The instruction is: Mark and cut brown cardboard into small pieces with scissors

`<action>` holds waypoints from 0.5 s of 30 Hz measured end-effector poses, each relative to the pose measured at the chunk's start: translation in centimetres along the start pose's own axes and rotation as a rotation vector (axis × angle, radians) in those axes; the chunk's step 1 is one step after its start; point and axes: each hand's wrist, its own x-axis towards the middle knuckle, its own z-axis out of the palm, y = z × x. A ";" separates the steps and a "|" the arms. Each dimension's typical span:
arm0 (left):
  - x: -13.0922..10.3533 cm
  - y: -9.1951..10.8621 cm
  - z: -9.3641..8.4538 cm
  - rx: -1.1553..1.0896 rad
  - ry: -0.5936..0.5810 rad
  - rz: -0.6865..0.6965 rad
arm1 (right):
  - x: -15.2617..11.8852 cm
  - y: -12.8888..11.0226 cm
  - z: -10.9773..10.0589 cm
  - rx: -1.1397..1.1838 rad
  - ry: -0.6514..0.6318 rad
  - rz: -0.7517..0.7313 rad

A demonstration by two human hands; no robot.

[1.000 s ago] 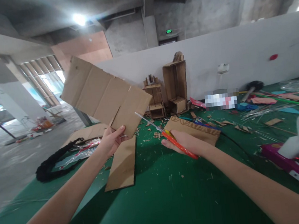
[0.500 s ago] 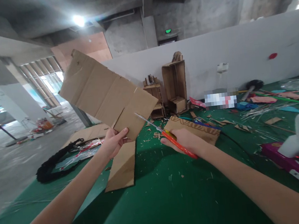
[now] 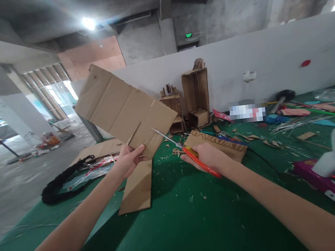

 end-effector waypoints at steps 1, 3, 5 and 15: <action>-0.1 0.0 0.0 0.010 0.003 -0.006 | 0.0 0.0 0.0 0.015 -0.015 -0.013; -0.2 0.1 0.1 0.027 0.002 -0.012 | -0.1 0.0 0.1 0.040 -0.059 -0.048; -0.4 0.1 0.4 0.036 -0.006 -0.009 | -0.3 0.0 0.0 0.055 -0.096 -0.083; -0.8 0.2 1.4 0.014 0.000 0.018 | -0.2 0.0 -0.4 0.027 0.000 -0.021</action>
